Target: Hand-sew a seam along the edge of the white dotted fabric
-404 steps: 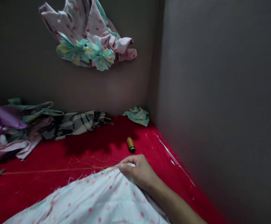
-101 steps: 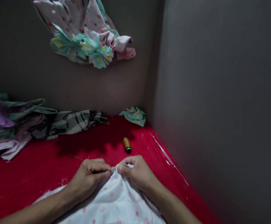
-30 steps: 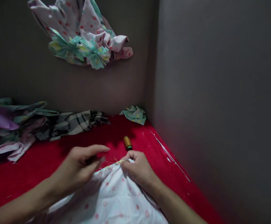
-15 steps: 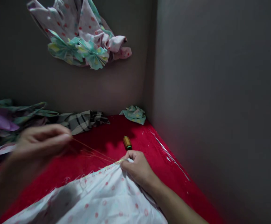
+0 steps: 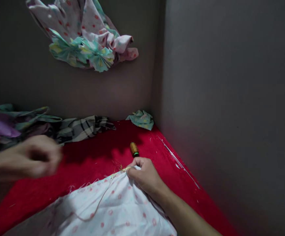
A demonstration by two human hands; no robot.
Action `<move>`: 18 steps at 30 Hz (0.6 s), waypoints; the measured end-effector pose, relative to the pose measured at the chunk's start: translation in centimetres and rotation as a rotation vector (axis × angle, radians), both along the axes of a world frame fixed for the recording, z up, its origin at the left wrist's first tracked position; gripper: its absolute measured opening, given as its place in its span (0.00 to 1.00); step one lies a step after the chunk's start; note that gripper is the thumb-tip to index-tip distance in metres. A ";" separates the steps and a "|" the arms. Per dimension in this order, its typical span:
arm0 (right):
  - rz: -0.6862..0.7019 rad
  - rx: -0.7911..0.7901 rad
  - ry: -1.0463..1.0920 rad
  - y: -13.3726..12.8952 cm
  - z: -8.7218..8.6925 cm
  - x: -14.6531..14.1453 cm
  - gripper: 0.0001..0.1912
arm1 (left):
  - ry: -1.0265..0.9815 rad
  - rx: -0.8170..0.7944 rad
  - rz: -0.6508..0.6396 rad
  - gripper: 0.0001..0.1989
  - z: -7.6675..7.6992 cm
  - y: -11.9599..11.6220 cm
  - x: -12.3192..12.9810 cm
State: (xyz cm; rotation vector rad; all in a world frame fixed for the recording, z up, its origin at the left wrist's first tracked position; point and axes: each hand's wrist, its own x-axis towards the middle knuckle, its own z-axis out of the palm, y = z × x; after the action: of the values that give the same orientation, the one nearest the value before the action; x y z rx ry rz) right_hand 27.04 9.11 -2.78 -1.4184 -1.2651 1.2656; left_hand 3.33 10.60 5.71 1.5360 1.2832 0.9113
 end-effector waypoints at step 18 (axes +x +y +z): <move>0.009 -0.033 0.008 0.0 -0.1 0.0 0.05 | -0.126 -0.045 -0.079 0.10 -1.0 -0.6 5.2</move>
State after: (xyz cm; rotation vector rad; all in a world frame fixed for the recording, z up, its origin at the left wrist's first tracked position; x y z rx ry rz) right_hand 27.06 9.15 -2.90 -1.4310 -1.2521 1.3026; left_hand 8.52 10.04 4.72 1.4606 1.1380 0.9077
